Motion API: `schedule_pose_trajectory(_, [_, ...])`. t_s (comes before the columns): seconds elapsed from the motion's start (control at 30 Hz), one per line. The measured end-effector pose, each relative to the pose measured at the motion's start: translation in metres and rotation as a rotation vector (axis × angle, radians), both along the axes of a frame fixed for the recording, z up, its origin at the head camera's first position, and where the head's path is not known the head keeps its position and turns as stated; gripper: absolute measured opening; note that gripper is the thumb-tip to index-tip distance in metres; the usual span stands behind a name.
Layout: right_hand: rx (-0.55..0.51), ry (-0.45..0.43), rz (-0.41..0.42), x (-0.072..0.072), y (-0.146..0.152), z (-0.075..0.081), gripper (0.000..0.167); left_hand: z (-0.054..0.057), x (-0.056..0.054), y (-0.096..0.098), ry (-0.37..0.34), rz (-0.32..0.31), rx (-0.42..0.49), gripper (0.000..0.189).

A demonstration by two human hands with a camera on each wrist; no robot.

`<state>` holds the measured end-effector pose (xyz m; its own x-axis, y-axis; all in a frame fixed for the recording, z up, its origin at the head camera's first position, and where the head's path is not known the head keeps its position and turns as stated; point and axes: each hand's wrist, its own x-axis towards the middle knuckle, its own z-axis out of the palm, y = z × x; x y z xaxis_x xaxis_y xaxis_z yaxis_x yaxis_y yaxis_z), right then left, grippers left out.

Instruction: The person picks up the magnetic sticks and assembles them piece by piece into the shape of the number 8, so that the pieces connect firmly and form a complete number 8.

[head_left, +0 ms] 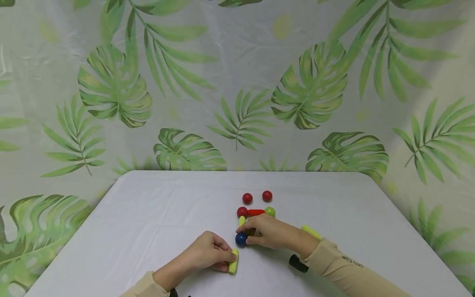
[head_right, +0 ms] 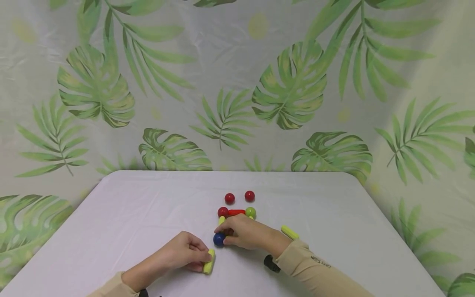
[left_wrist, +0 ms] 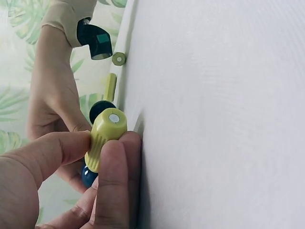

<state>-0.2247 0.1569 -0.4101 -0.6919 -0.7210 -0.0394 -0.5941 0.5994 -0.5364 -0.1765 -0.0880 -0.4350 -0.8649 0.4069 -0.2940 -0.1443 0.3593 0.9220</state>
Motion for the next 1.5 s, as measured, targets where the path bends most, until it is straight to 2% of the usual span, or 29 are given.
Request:
schedule_pose_trajectory(0.33, [0.0, -0.01, -0.011, 0.001, 0.0, 0.0, 0.033, -0.008, -0.004, 0.007, -0.055, 0.03, 0.034, 0.015])
schedule_pose_trajectory(0.63, [-0.001, 0.009, 0.002, 0.0, 0.001, -0.001, 0.033, -0.007, -0.007, 0.011, -0.069, 0.036, 0.035, 0.014])
schedule_pose_trajectory(0.97, [-0.004, -0.009, 0.0, 0.001, 0.0, 0.001, 0.033, -0.004, -0.006, 0.013, -0.09, 0.04, 0.061, 0.013])
schedule_pose_trajectory(1.5, [-0.014, -0.012, 0.005, 0.0, 0.002, -0.001, 0.033, -0.005, -0.006, 0.016, -0.085, 0.059, 0.052, 0.015])
